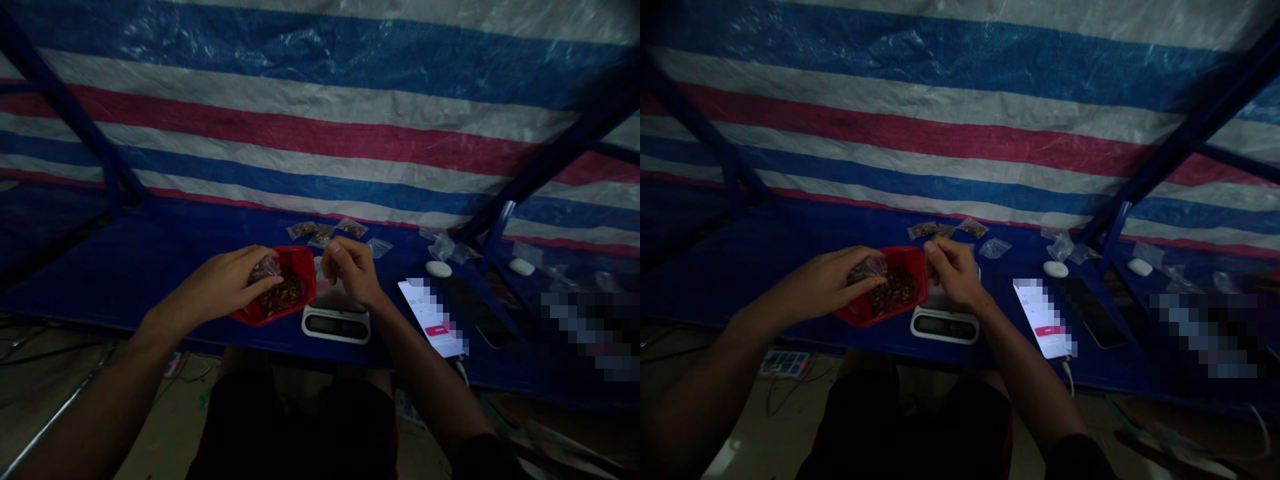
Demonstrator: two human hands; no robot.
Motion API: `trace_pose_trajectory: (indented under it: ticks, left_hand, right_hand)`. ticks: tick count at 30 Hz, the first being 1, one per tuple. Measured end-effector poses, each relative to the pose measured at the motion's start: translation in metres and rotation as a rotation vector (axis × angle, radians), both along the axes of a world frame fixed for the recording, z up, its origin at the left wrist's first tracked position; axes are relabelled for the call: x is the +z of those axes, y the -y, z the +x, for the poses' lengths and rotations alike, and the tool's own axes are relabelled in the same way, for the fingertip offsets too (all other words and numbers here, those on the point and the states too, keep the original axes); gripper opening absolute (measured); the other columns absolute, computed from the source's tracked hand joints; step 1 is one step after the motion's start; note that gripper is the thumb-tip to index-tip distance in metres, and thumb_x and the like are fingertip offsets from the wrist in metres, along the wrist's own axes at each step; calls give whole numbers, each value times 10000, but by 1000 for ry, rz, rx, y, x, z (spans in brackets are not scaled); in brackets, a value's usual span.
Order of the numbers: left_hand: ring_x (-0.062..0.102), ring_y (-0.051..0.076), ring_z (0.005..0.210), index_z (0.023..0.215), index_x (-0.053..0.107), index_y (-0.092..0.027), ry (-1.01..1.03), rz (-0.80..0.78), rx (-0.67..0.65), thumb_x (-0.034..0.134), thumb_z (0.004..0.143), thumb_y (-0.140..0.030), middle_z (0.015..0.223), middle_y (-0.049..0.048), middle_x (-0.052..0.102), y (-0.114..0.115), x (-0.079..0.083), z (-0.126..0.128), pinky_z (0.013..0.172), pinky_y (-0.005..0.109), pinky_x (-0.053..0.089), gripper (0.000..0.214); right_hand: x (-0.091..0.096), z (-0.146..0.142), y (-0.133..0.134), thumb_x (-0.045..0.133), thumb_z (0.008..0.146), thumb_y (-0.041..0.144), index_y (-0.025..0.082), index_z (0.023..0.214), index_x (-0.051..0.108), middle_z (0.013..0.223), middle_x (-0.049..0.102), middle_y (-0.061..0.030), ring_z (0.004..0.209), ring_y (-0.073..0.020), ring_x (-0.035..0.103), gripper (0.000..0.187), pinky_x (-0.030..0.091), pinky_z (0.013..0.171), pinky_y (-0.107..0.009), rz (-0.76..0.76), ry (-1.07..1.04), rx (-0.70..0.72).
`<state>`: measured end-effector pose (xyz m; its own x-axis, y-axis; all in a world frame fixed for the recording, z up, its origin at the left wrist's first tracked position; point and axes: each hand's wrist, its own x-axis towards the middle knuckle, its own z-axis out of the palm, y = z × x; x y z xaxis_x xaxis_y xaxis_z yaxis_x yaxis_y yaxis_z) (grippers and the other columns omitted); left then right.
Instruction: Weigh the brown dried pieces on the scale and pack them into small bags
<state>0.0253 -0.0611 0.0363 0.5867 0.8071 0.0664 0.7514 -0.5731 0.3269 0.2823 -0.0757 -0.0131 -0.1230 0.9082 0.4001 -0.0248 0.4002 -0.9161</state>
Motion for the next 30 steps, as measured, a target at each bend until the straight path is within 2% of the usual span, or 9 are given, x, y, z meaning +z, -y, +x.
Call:
trace_pose_trajectory:
  ticks: [3,6,12,21,27,30]
  left_hand:
    - [769,310,969,1258,726,-205,-291,65,-52,596,982,-523,1190,139,791,-13,9,-1,842,402,561,441]
    - [770,298,829,1136,782,-197,-426,135,-109,677,903,-422,1070,154,810,-21,15,5,774,389,549,341]
    - [768,330,859,1057,796,-187,-669,182,-202,717,846,-335,1038,160,815,-22,28,24,781,404,538,270]
    - [753,302,838,877,790,-218,-643,186,-223,724,809,-227,910,115,816,-21,35,31,784,390,520,95]
    - [750,319,895,928,805,-216,-619,172,-281,768,765,-175,1026,130,822,-23,33,29,785,397,504,173]
    - [749,314,891,880,805,-218,-631,166,-272,730,793,-141,974,125,819,-25,32,26,812,409,506,138]
  right_hand:
    - [1,5,-2,585,1001,685,221,666,569,559,558,33,443,-97,478,573,372,454,-259,18,-20,-41]
    - [0,5,-3,597,1001,673,222,654,567,548,551,33,453,-99,467,570,366,466,-266,46,4,-53]
    - [-4,3,-4,640,990,650,217,674,569,560,556,40,471,-96,460,541,346,481,-259,69,8,-21]
    - [-6,4,-5,629,976,695,219,685,547,568,535,42,484,-99,439,564,347,488,-257,52,38,-15]
    - [-7,3,-6,632,974,696,220,675,541,563,525,40,494,-102,436,570,337,492,-258,66,41,-29]
    - [-8,3,-7,639,982,674,219,674,539,561,519,45,490,-97,425,558,333,495,-256,69,28,-21]
